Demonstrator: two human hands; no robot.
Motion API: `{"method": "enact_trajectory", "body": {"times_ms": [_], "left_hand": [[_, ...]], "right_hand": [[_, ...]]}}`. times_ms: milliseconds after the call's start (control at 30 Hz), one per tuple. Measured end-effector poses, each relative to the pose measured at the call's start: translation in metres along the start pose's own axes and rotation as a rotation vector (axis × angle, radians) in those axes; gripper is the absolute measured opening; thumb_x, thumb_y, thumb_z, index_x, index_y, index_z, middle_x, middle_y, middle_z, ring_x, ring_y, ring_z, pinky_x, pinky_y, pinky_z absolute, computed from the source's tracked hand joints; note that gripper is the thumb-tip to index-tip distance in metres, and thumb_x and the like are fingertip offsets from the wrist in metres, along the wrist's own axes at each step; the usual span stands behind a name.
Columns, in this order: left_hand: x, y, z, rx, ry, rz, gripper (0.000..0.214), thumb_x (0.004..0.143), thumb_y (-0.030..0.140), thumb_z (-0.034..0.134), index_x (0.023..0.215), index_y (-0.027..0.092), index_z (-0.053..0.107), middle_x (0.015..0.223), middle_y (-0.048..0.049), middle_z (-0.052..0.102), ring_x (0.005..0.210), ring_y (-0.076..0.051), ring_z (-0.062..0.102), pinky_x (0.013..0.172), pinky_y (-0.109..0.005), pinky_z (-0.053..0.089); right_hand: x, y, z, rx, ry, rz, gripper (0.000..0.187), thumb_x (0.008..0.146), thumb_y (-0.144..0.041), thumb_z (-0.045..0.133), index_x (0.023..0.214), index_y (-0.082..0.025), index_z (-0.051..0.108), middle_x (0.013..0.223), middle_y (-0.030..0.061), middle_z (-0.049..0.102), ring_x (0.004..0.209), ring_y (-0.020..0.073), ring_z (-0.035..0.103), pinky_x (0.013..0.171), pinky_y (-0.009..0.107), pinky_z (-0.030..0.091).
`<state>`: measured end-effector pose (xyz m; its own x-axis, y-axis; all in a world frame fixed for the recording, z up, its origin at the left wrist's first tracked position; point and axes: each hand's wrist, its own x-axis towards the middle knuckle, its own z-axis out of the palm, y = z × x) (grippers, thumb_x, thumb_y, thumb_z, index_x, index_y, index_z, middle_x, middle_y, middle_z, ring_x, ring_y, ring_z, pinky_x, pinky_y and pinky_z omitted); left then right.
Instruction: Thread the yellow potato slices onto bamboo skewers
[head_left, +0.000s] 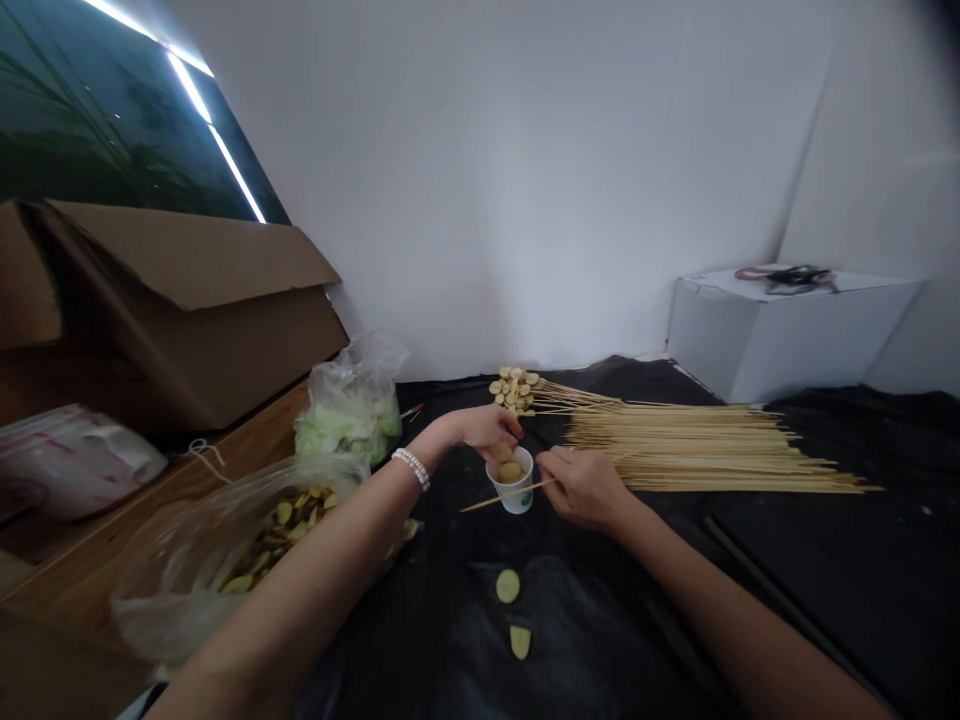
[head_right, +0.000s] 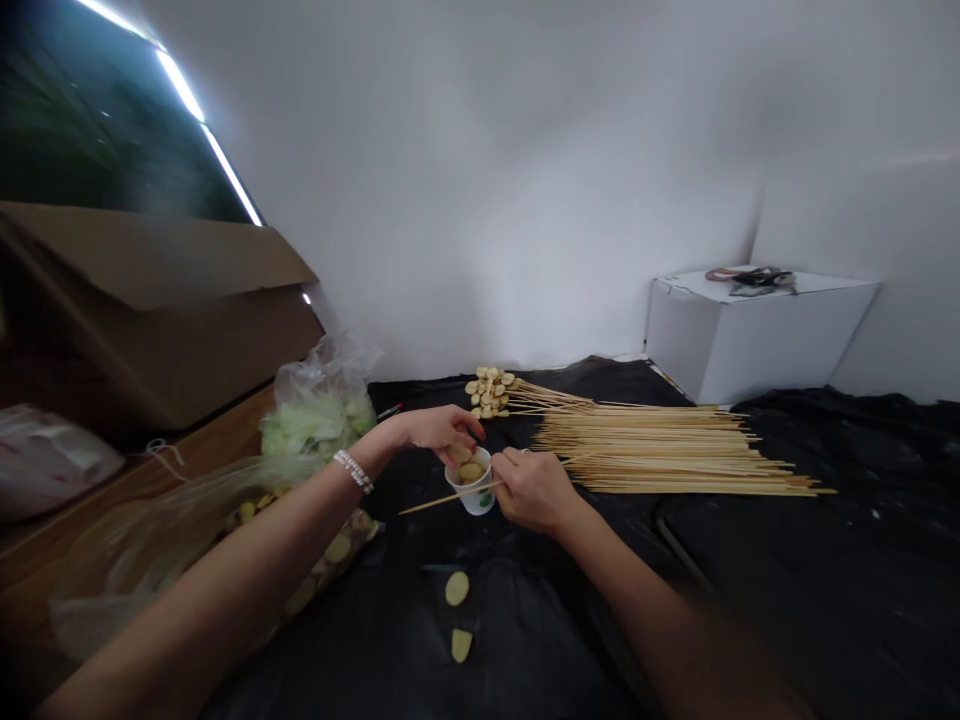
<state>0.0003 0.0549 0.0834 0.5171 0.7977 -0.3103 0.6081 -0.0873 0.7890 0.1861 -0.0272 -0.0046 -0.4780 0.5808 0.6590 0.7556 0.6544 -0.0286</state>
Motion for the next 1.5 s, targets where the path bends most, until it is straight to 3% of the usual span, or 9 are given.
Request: {"method": "enact_trajectory", "body": {"times_ms": [133, 233, 400, 500, 733, 933, 1067, 1233, 1500], "left_hand": [[-0.022, -0.004, 0.0, 0.001, 0.25, 0.077, 0.022, 0.066, 0.02, 0.063, 0.087, 0.016, 0.069, 0.08, -0.0079, 0.067, 0.064, -0.017, 0.062, 0.049, -0.025, 0.048], [-0.05, -0.019, 0.017, 0.13, 0.478, 0.169, 0.017, 0.072, 0.025, 0.059, 0.085, 0.016, 0.066, 0.074, -0.0038, 0.064, 0.061, -0.014, 0.057, 0.051, -0.023, 0.044], [-0.094, -0.056, 0.075, 0.279, 0.314, 0.074, 0.017, 0.069, 0.031, 0.065, 0.078, 0.017, 0.067, 0.067, 0.0002, 0.061, 0.063, -0.013, 0.053, 0.057, -0.023, 0.037], [-0.107, -0.069, 0.103, 0.415, 0.326, -0.026, 0.027, 0.061, 0.037, 0.073, 0.082, 0.021, 0.068, 0.076, 0.0002, 0.062, 0.071, -0.016, 0.055, 0.059, -0.025, 0.035], [-0.117, -0.071, 0.119, 0.475, 0.297, -0.063, 0.023, 0.06, 0.034, 0.073, 0.078, 0.022, 0.064, 0.081, 0.001, 0.062, 0.073, -0.015, 0.054, 0.059, -0.025, 0.032], [-0.103, -0.053, 0.086, -0.026, 0.287, 0.096, 0.023, 0.069, 0.034, 0.07, 0.071, 0.016, 0.056, 0.063, 0.0021, 0.061, 0.056, -0.01, 0.05, 0.052, -0.022, 0.034], [-0.072, -0.035, 0.05, -0.62, 0.536, 0.24, 0.025, 0.068, 0.031, 0.074, 0.082, 0.015, 0.06, 0.066, 0.0007, 0.063, 0.058, -0.007, 0.055, 0.05, -0.016, 0.039], [-0.043, -0.049, 0.045, -1.204, 0.602, 0.34, 0.032, 0.064, 0.013, 0.077, 0.095, 0.014, 0.067, 0.078, -0.0015, 0.065, 0.069, -0.007, 0.061, 0.059, -0.014, 0.048], [-0.043, -0.074, 0.052, -1.475, 0.543, 0.36, 0.031, 0.073, 0.008, 0.069, 0.101, 0.019, 0.065, 0.08, 0.0013, 0.064, 0.066, -0.005, 0.061, 0.052, -0.009, 0.047]], "right_hand": [[0.001, 0.011, 0.001, 0.012, 0.261, 0.091, 0.024, 0.09, -0.017, 0.041, 0.09, -0.015, 0.065, 0.074, 0.0037, 0.066, 0.064, 0.0109, 0.058, 0.06, 0.022, 0.037], [0.001, 0.014, 0.003, 0.044, 0.323, 0.149, 0.024, 0.091, -0.018, 0.042, 0.097, -0.015, 0.065, 0.08, 0.0048, 0.069, 0.067, 0.0116, 0.062, 0.063, 0.022, 0.04], [0.001, 0.013, 0.005, 0.08, 0.307, 0.225, 0.024, 0.091, -0.02, 0.043, 0.098, -0.017, 0.065, 0.086, 0.0049, 0.071, 0.07, 0.0126, 0.064, 0.065, 0.022, 0.042], [0.001, 0.011, 0.005, 0.085, 0.29, 0.249, 0.024, 0.091, -0.021, 0.043, 0.097, -0.018, 0.066, 0.087, 0.0045, 0.071, 0.07, 0.0129, 0.064, 0.064, 0.022, 0.041], [0.003, 0.008, 0.001, 0.096, 0.154, 0.367, 0.025, 0.09, -0.023, 0.042, 0.097, -0.021, 0.066, 0.087, 0.0029, 0.071, 0.071, 0.0145, 0.064, 0.063, 0.024, 0.038], [0.005, 0.013, -0.003, 0.09, -0.006, 0.583, 0.02, 0.087, -0.028, 0.049, 0.101, -0.024, 0.063, 0.078, 0.0021, 0.07, 0.07, 0.0175, 0.063, 0.06, 0.026, 0.036], [0.005, 0.015, -0.002, 0.082, 0.029, 0.6, 0.03, 0.085, -0.041, 0.054, 0.108, -0.023, 0.059, 0.071, 0.0005, 0.067, 0.067, 0.0193, 0.063, 0.056, 0.027, 0.034], [0.006, 0.007, -0.006, 0.012, 0.096, 0.43, 0.037, 0.092, -0.045, 0.043, 0.118, -0.023, 0.055, 0.08, 0.0016, 0.068, 0.07, 0.0178, 0.062, 0.057, 0.027, 0.034], [0.002, -0.013, -0.007, -0.161, 0.179, 0.113, 0.026, 0.093, -0.022, 0.045, 0.108, -0.022, 0.065, 0.073, 0.0013, 0.063, 0.069, 0.0146, 0.054, 0.059, 0.028, 0.03]]}}
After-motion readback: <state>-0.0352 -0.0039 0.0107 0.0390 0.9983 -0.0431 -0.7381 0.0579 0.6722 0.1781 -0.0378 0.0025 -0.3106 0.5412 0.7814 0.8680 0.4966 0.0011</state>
